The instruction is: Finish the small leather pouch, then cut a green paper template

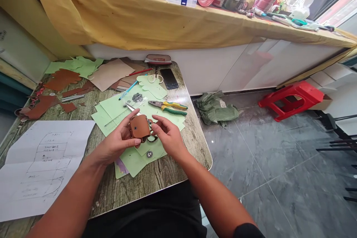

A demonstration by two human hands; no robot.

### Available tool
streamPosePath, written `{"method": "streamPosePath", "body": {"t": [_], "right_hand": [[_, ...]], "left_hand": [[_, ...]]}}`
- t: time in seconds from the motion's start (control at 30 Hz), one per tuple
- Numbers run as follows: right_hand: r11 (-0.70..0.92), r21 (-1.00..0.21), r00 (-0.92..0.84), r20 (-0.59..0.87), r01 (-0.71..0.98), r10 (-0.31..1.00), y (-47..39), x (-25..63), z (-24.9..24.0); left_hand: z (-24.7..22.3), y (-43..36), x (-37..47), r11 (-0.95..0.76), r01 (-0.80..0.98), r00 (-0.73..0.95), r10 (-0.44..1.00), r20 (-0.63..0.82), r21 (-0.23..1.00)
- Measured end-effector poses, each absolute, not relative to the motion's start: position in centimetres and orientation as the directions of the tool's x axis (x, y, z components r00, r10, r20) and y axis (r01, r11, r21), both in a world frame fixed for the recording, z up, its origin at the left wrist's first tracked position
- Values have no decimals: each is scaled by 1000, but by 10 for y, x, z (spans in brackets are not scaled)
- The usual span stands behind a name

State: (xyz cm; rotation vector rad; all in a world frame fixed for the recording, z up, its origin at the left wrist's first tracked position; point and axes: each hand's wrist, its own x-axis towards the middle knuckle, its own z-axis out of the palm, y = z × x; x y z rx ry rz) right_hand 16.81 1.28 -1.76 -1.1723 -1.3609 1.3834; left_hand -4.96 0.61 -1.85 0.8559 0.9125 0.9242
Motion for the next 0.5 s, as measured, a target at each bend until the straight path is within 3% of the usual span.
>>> {"method": "streamPosePath", "body": {"t": [0.33,0.5], "right_hand": [[-236,-971,-227,-223,-35,948,19,168,-7],[-368,-917,-359,-294,-156,886,23,169,12]], "left_hand": [[-26,8,-50,371,-224,399,879,-263,901],[-28,8,-49,350,-257,385,892,-237,901]]}}
